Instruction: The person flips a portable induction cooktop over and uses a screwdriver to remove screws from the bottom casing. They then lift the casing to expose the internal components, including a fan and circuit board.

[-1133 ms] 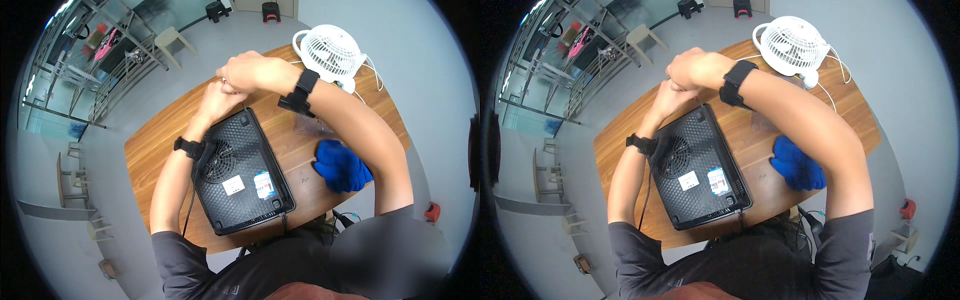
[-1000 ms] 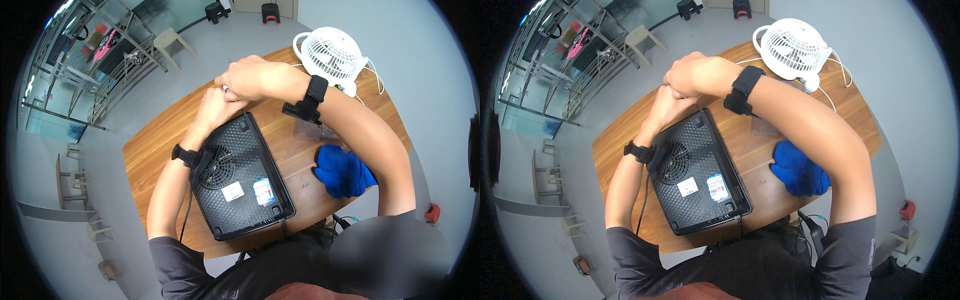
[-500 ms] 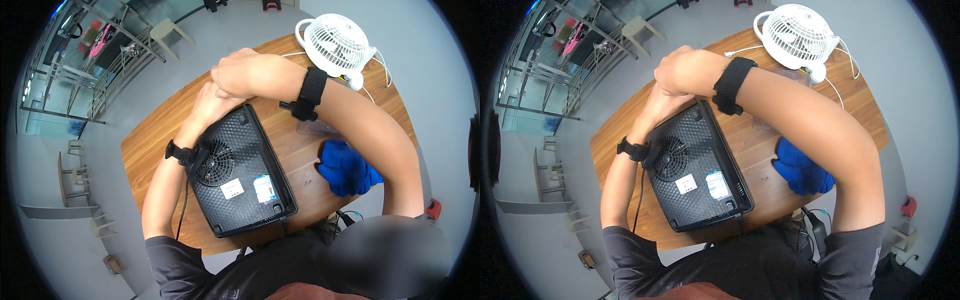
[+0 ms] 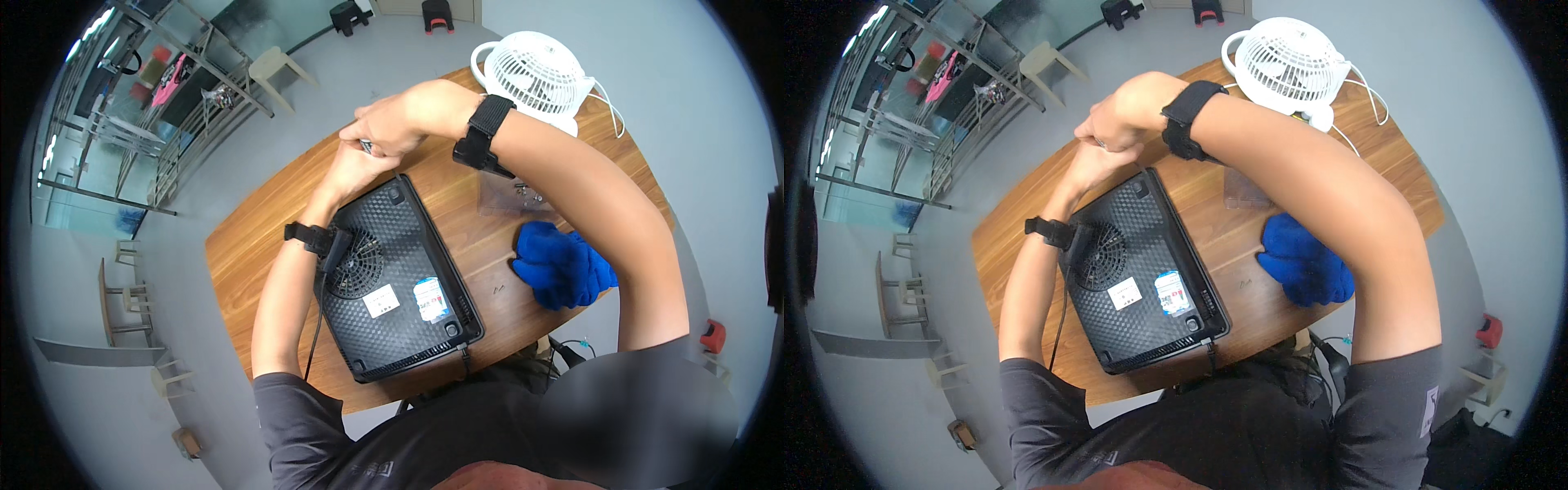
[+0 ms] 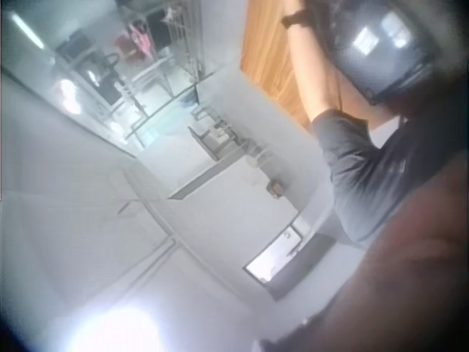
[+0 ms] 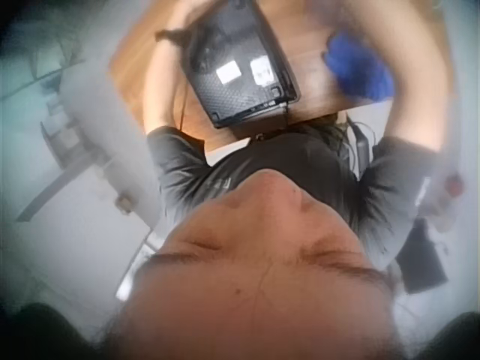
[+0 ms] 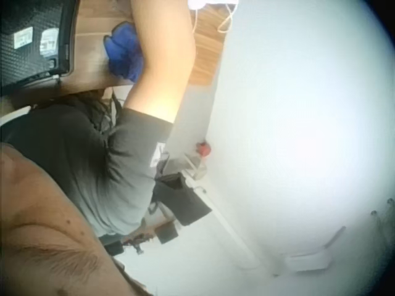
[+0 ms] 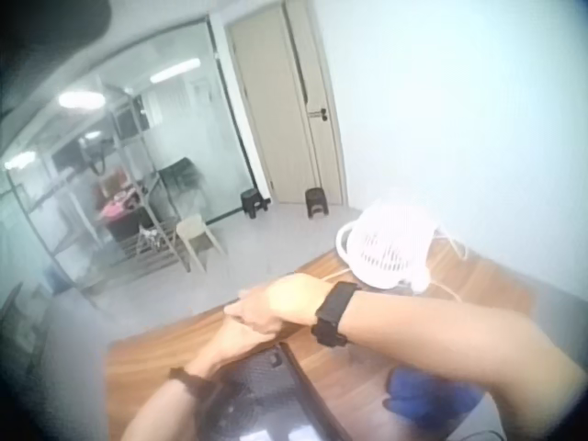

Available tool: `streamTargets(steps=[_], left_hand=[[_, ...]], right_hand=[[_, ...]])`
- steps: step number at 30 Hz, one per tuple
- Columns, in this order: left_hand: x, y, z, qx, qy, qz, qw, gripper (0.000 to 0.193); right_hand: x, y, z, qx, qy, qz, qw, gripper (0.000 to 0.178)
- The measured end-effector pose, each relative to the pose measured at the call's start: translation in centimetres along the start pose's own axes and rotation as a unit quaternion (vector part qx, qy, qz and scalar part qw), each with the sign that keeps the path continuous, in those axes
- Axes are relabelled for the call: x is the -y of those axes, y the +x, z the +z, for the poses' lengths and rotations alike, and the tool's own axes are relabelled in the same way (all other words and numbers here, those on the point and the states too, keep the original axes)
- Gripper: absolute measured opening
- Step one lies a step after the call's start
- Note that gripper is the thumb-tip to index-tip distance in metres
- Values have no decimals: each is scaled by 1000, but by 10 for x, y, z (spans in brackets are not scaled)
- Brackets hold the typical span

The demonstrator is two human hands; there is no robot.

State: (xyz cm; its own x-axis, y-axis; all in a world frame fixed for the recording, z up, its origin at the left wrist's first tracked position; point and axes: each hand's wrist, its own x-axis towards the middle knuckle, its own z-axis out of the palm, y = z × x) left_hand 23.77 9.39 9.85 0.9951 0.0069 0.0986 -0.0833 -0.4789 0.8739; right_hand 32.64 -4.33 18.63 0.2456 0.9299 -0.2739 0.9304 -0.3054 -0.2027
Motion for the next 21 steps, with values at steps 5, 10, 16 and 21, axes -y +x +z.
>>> streamTargets(steps=[5, 10, 16, 21], left_hand=[[-5, 2, -3, 48, 63, -14, 997, 32], [-11, -2, 0, 6, 57, -21, 998, 22], [-18, -4, 2, 13, 125, -12, 992, 25], [-27, 0, 0, 63, 163, -12, 985, 27]], right_hand=[[20, -34, -15, -94, -60, 33, 993, 47], [25, -25, -3, -179, -103, 78, 975, 57], [31, -21, -8, -141, -72, 120, 980, 36], [21, -26, -10, -103, -66, 82, 989, 25]])
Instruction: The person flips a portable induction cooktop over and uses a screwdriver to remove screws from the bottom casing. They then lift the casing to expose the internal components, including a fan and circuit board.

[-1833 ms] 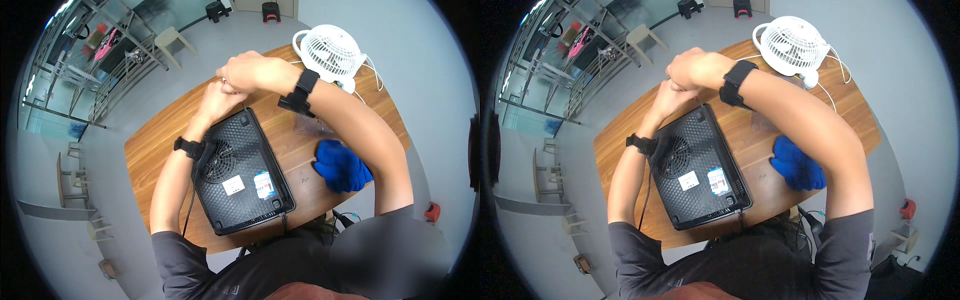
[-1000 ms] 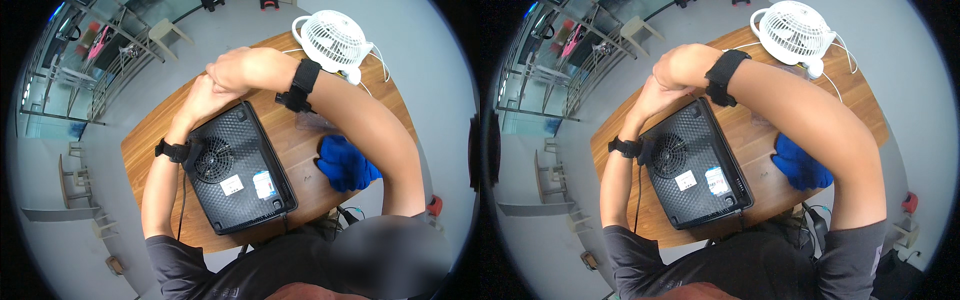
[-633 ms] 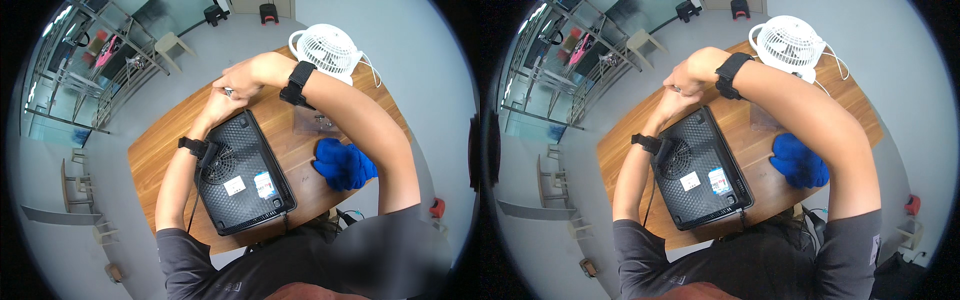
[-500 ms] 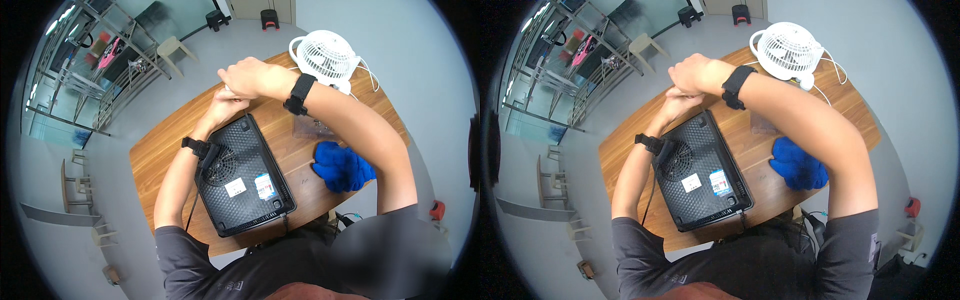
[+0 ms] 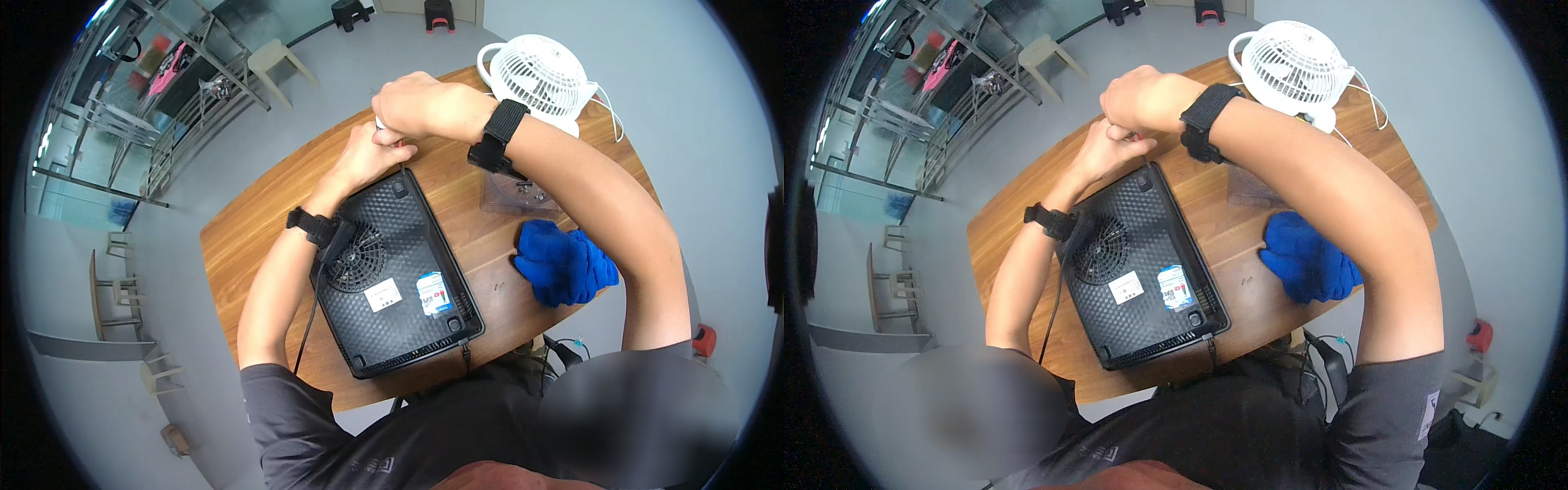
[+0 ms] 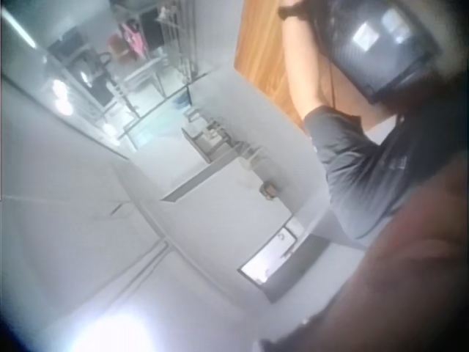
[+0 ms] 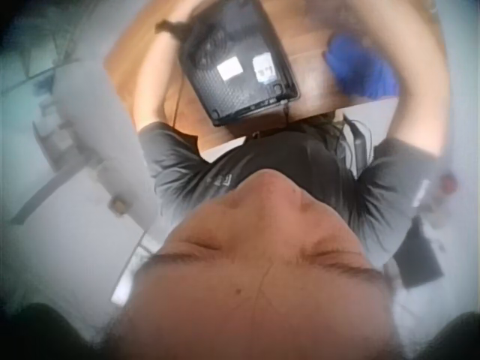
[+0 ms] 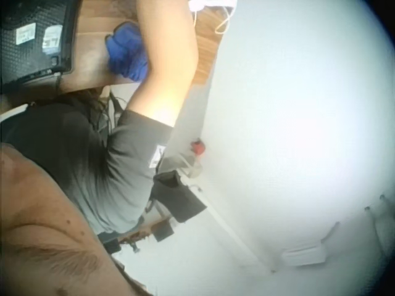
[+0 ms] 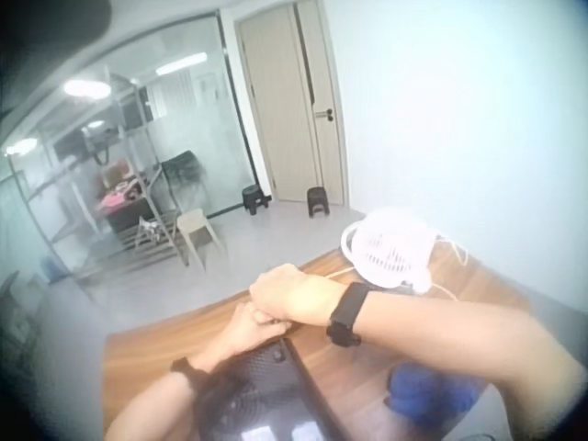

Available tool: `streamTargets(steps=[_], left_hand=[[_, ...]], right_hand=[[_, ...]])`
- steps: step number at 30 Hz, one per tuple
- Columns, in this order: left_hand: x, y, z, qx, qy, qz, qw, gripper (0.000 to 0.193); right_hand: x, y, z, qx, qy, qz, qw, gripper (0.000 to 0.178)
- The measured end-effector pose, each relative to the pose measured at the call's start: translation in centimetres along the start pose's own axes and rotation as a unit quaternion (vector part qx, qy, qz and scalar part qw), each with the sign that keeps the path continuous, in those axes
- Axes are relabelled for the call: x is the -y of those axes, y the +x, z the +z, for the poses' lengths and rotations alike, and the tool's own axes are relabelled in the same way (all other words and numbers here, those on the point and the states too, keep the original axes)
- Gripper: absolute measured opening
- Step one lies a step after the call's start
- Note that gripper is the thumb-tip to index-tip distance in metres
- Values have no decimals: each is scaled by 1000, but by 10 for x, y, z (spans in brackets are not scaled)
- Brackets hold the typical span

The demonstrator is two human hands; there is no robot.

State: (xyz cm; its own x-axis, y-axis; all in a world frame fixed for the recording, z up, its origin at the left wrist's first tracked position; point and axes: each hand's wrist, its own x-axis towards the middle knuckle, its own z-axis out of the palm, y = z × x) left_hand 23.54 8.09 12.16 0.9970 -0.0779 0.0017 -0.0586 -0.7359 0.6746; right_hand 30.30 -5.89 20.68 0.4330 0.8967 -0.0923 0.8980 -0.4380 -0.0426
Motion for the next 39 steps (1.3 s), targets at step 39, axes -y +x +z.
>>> streamTargets(steps=[39], left_hand=[[5, -1, -3, -23, -49, -13, 998, 21]], right_hand=[[2, 0, 5, -94, -41, 5, 995, 70]])
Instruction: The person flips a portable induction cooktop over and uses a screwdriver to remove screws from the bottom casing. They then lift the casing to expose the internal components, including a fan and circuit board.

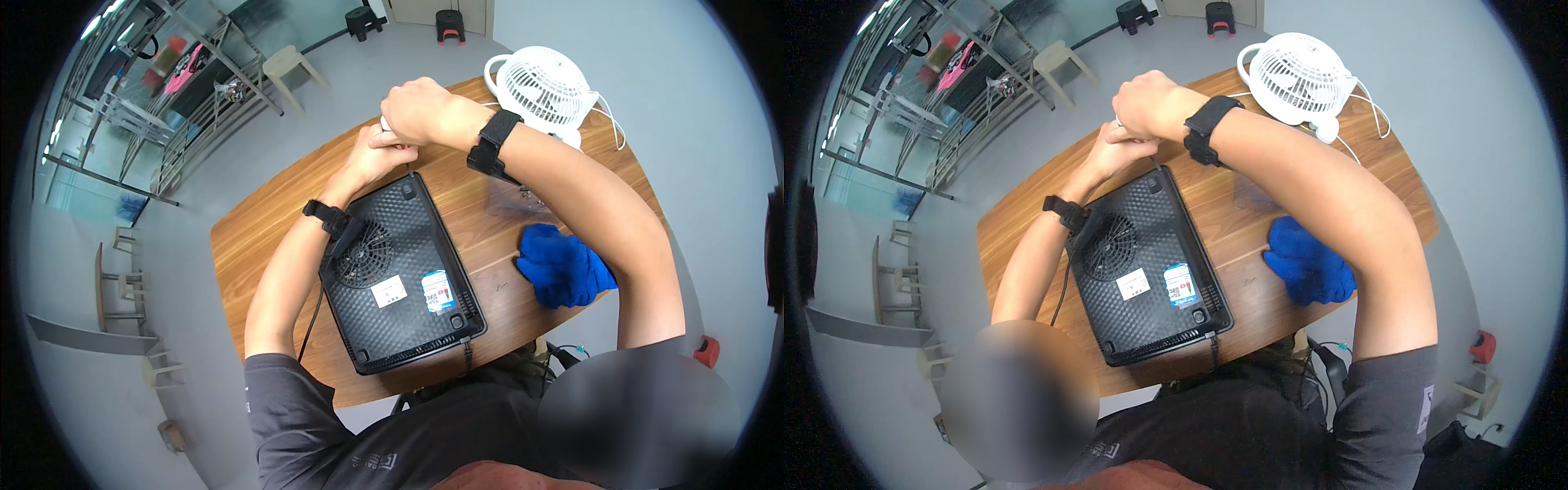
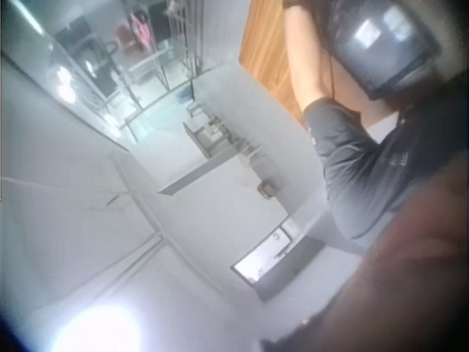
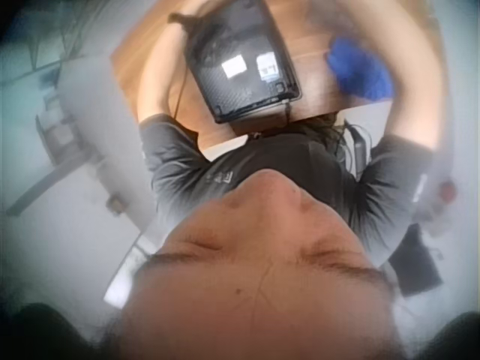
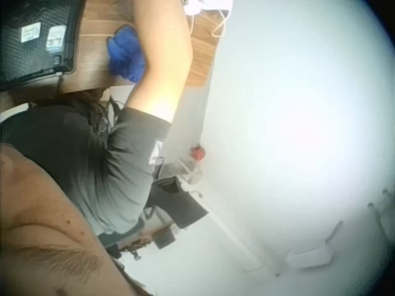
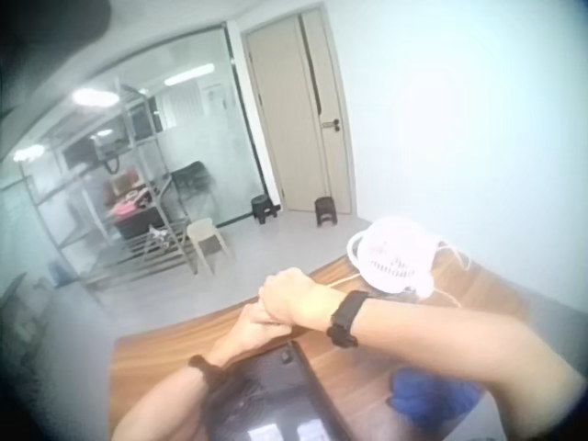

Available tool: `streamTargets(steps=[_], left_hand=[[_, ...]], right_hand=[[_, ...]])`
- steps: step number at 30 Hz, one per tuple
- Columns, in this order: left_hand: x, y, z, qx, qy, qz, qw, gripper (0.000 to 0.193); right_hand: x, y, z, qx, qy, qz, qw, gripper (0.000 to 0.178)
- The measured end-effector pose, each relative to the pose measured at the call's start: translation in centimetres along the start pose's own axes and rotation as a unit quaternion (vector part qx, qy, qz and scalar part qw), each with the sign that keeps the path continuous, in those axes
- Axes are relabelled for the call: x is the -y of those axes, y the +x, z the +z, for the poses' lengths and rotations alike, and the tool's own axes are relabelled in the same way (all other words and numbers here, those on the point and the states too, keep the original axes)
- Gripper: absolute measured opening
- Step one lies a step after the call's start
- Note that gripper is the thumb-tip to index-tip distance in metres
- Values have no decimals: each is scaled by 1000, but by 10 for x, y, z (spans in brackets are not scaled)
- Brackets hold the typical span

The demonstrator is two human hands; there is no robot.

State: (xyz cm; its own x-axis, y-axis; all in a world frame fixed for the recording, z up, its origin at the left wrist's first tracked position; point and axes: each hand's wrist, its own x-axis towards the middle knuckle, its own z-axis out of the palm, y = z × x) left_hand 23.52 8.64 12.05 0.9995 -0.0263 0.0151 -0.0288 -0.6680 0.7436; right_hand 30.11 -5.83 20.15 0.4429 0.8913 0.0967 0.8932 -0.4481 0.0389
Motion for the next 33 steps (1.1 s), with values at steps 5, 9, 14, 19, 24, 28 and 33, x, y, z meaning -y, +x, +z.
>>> streamTargets(steps=[5, 9, 14, 19, 24, 28, 33], left_hand=[[9, 1, 6, -28, -10, -3, 1000, 25], [4, 4, 7, -7, 48, 16, 999, 26], [2, 6, -6, 0, -68, 89, 994, 33], [8, 3, 7, -48, -87, 45, 994, 29], [0, -1, 8, -30, -29, -16, 999, 25], [8, -2, 7, -20, -45, 40, 998, 31], [6, -13, 3, -22, -91, 66, 993, 45]], right_hand=[[4, 7, 6, 0, -3, -6, 1000, 58], [-2, 9, -3, 110, -3, 1, 994, 34], [-9, 3, 4, 106, 31, -61, 992, 44], [-7, -2, -7, 89, 26, -78, 993, 51], [6, 1, -6, 73, -37, -13, 997, 54], [8, 4, 1, 111, 15, -24, 993, 43], [13, 2, 0, 144, 38, -51, 988, 66]])
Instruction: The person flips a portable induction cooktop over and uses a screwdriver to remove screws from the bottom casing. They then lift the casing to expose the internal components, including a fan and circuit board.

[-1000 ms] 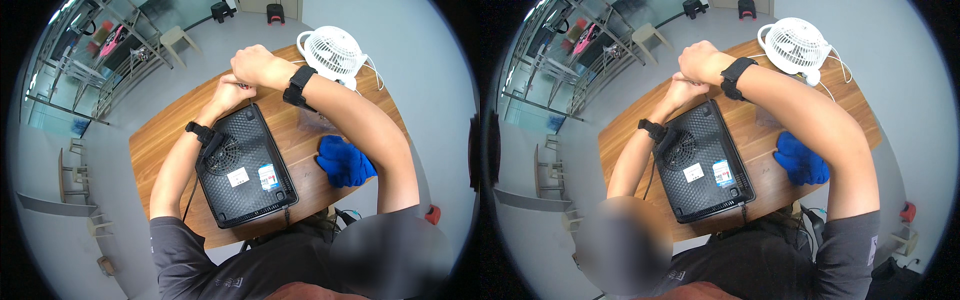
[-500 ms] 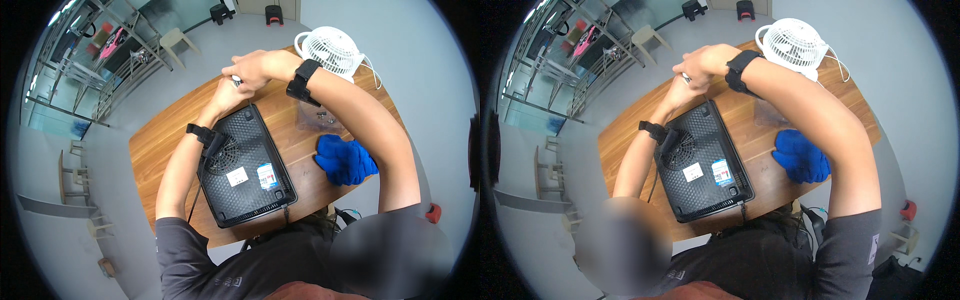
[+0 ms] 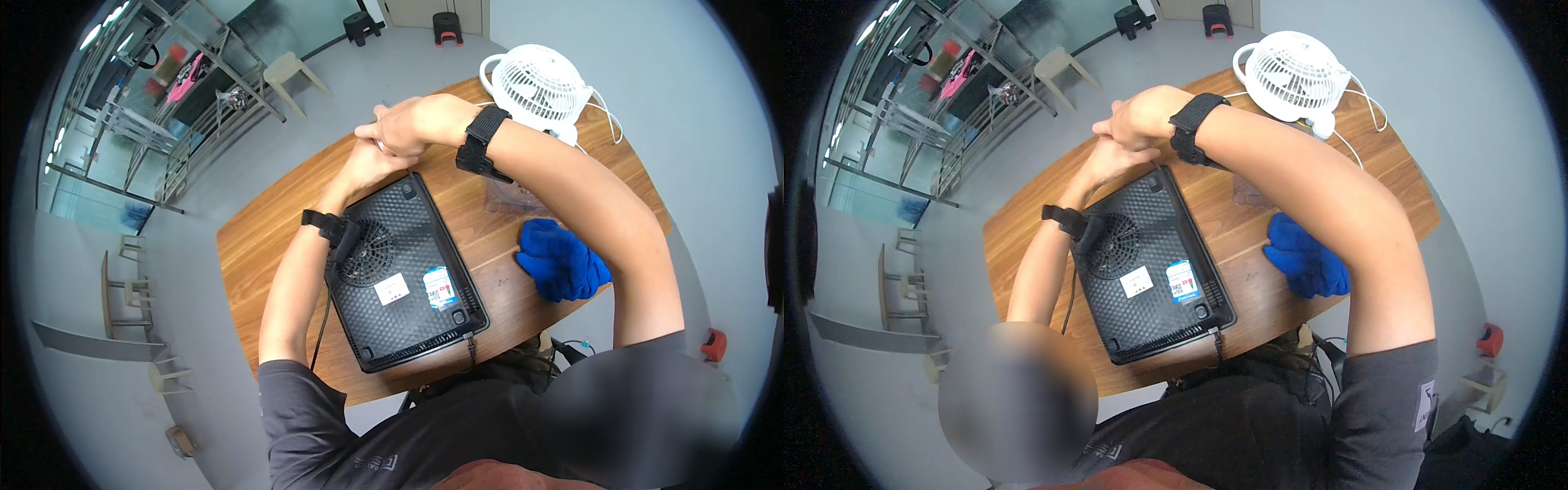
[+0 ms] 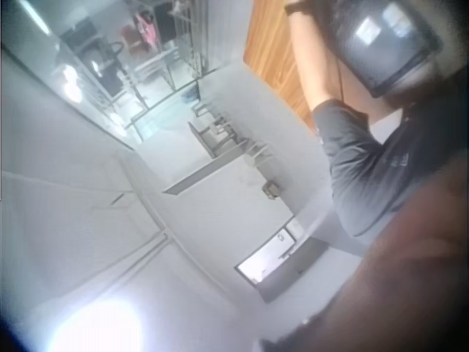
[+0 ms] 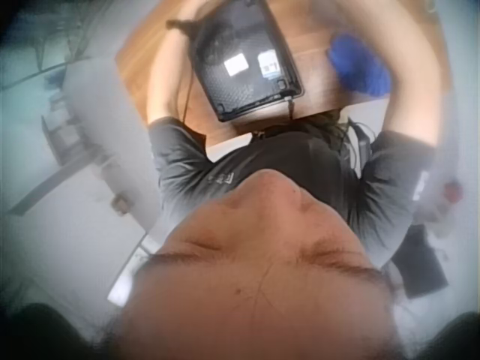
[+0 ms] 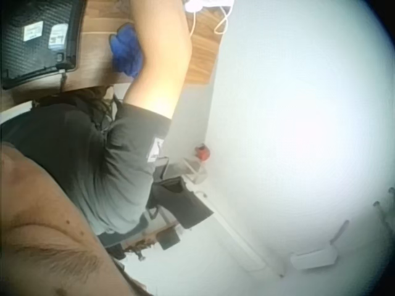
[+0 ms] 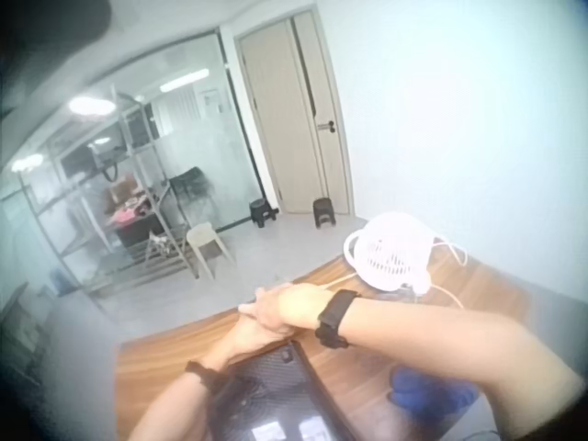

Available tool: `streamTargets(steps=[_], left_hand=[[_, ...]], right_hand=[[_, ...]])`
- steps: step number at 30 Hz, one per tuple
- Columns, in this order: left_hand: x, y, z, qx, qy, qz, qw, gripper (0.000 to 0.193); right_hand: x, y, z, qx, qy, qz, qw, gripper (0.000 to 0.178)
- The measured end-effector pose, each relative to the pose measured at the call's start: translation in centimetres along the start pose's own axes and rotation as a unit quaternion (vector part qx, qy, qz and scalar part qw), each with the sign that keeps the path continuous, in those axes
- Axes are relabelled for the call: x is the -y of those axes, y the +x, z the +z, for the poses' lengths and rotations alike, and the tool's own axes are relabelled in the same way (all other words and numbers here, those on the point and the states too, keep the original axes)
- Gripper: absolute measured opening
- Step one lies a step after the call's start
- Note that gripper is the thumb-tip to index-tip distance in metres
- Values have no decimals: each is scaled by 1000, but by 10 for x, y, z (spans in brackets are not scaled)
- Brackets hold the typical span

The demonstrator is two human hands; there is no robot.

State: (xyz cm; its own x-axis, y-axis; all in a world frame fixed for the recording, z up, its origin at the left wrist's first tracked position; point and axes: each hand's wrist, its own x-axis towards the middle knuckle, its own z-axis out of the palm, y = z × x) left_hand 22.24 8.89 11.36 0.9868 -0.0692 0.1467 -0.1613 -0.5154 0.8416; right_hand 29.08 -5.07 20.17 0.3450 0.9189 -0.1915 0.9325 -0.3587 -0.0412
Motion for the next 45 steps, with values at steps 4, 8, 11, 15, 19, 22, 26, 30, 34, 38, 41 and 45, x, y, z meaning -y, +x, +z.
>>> streamTargets(steps=[4, 8, 11, 15, 19, 22, 26, 30, 34, 38, 41, 45], left_hand=[[10, 5, 3, -12, -14, 27, 999, 41], [13, 11, 8, 8, 20, -73, 997, 29], [6, 13, 10, 0, 97, -62, 993, 30], [-3, 9, -5, 63, 76, -39, 994, 26], [5, 4, -15, 65, -62, -5, 996, 30], [1, 9, -8, 50, -82, -13, 995, 26], [-4, 10, -8, 44, 3, -35, 998, 22], [-14, 8, -9, 41, 61, -76, 994, 31], [-12, 7, -6, 20, 87, -16, 996, 42], [-11, 10, -1, 49, 14, -30, 998, 45], [-9, 9, 5, 27, 8, -29, 999, 36], [5, 17, 3, 15, 55, -22, 998, 29]], right_hand=[[6, -5, -12, -21, 8, 32, 999, 48], [7, -1, -19, -4, -68, 79, 995, 40], [0, 3, -8, -11, -52, 69, 996, 43], [-2, -8, -3, -9, 18, 46, 999, 48], [-7, -17, -2, -25, -1, -55, 998, 45], [-8, -20, -9, -33, 21, -12, 999, 46], [-4, -11, -7, -83, 13, 85, 993, 54], [0, -6, -6, -40, -34, 69, 996, 44], [-5, -7, -3, -14, 4, 50, 999, 44], [-17, -19, -1, -20, -24, -10, 999, 48], [-9, -27, -13, 29, -24, 29, 999, 47], [-5, -21, -16, -84, -23, 96, 992, 54]])
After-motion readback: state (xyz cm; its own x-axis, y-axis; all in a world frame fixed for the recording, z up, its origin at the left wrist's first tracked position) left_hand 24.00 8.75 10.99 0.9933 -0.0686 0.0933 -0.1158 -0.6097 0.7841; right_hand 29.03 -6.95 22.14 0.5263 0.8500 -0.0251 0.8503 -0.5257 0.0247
